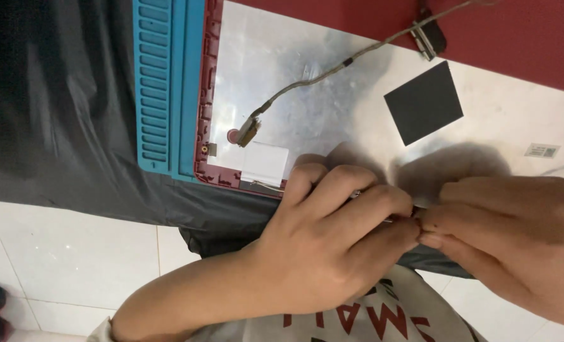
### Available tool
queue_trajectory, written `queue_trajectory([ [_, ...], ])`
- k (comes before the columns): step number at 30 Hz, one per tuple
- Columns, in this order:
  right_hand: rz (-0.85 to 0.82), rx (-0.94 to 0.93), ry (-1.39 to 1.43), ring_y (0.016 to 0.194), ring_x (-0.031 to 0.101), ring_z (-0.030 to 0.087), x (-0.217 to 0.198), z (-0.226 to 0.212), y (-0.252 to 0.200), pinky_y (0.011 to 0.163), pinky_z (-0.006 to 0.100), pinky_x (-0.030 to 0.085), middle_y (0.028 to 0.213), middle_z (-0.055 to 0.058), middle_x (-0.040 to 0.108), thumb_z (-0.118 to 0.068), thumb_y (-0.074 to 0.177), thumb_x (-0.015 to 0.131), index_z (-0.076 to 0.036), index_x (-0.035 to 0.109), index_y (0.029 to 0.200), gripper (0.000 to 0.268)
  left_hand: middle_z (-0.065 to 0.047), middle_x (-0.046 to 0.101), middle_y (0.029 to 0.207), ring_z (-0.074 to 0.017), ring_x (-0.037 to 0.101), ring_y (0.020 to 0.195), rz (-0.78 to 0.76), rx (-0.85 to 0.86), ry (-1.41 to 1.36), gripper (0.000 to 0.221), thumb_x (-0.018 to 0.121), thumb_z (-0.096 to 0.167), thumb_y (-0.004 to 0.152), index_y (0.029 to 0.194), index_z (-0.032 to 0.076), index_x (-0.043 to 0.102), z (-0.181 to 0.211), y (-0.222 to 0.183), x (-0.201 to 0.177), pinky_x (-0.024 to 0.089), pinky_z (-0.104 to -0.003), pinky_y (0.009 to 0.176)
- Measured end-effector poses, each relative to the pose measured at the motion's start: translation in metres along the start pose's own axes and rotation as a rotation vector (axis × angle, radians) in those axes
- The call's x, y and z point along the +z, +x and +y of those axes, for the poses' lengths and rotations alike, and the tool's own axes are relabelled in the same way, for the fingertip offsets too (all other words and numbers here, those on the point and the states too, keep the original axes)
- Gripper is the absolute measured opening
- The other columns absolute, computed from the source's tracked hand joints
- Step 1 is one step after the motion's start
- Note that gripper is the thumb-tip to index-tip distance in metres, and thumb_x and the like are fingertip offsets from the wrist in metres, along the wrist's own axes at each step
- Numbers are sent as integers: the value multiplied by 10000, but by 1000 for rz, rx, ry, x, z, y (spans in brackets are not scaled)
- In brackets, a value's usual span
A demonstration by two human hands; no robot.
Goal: Route internal antenna and webcam wires along the laptop screen bezel shell.
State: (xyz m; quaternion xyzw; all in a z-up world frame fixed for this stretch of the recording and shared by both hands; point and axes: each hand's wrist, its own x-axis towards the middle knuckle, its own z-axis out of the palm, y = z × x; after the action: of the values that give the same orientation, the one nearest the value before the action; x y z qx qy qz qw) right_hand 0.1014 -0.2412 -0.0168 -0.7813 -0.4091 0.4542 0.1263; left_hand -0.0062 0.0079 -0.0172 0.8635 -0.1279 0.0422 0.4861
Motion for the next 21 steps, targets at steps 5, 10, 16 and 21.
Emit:
queue_trajectory([
  [5, 187, -121, 164, 746, 720, 106, -7, -2, 2, 630, 269, 565, 886, 9, 712, -286, 791, 779, -112, 730, 994, 272, -5, 617, 1106, -217, 541, 1102, -8, -112, -80, 120, 736, 134, 905, 1009, 76, 745, 9, 13, -6, 351, -382, 950],
  [10, 343, -491, -9, 867, 738, 210, -25, 2, -1, 735, 350, 603, 975, 99, 715, -262, 806, 763, -44, 697, 1068, 347, 8, 622, 1053, -198, 548, 1077, 18, -224, -156, 42, 745, 113, 892, 918, 105, 714, 19, 22, -6, 340, -358, 885],
  [16, 369, -805, -305, 1012, 707, 274, -21, 2, -14, 859, 451, 598, 1099, 125, 683, -197, 896, 728, -25, 697, 1143, 302, 28, 636, 987, -190, 561, 1024, -49, -259, -179, 22, 740, 117, 875, 879, 113, 719, 22, 21, -5, 337, -383, 904],
  [21, 403, -707, -281, 984, 689, 283, -20, -7, -11, 837, 415, 582, 1076, 147, 690, -190, 905, 716, 19, 683, 1138, 314, -30, 647, 1121, -222, 553, 1099, -9, -153, -118, 134, 760, 107, 931, 1058, 67, 740, 16, 10, -4, 389, -348, 903],
])
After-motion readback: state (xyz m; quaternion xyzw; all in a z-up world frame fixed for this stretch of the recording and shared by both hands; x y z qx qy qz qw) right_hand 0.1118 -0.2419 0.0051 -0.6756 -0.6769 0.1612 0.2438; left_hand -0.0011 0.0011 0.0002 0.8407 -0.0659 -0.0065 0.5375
